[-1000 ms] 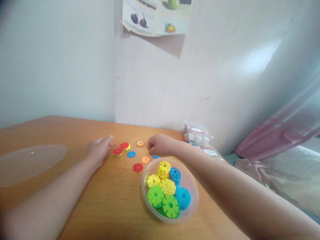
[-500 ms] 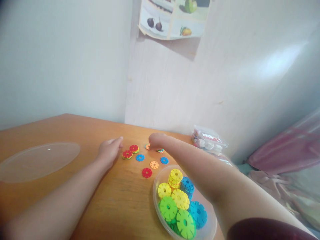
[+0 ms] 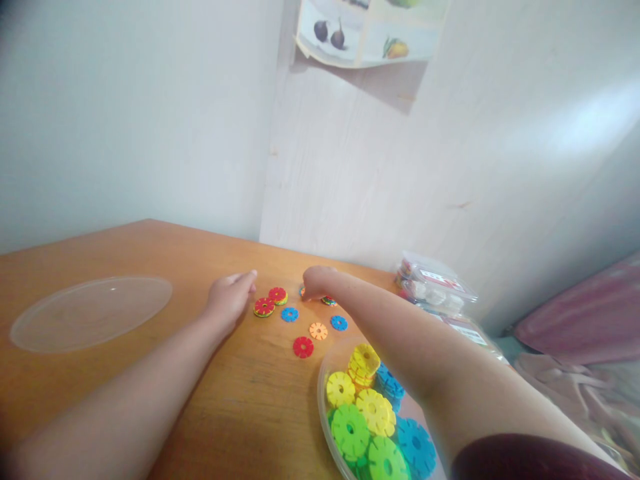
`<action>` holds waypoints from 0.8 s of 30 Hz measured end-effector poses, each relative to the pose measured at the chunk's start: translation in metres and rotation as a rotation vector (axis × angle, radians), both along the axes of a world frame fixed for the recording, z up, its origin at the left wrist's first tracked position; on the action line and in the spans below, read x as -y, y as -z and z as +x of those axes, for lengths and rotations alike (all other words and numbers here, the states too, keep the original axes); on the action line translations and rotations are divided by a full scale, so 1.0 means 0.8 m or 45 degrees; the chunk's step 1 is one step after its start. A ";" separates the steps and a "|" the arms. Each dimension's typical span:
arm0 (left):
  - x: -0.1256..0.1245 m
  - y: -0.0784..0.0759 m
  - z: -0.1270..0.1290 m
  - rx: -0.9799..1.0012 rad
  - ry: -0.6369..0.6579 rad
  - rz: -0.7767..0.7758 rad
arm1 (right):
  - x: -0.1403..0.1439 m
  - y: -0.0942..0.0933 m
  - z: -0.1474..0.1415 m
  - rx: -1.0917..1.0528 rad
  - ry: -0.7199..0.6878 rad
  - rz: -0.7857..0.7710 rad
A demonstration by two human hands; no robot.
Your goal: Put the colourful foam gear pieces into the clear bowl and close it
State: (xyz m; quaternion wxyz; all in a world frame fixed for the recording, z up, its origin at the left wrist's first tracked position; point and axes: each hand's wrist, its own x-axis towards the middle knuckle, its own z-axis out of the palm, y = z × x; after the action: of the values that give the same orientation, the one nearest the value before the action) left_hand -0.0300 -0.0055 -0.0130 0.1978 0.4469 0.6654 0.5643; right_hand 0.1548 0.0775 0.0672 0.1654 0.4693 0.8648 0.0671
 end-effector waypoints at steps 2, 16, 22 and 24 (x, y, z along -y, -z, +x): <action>0.002 -0.002 0.002 -0.012 0.005 0.007 | 0.005 -0.007 0.003 -0.017 0.001 0.009; 0.005 -0.010 0.007 0.075 -0.027 -0.001 | 0.185 -0.094 0.120 -0.423 -0.151 -0.182; 0.007 -0.012 0.009 0.099 -0.059 0.012 | 0.213 -0.078 0.142 -0.405 -0.147 -0.246; 0.008 -0.014 0.010 0.136 -0.059 -0.005 | 0.216 -0.078 0.145 -0.404 -0.142 -0.274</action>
State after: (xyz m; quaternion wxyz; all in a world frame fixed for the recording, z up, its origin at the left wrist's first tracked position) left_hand -0.0216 -0.0122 -0.0018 0.2207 0.4000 0.6652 0.5905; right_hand 0.2705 -0.0949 0.1294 0.0723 0.4051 0.9068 -0.0916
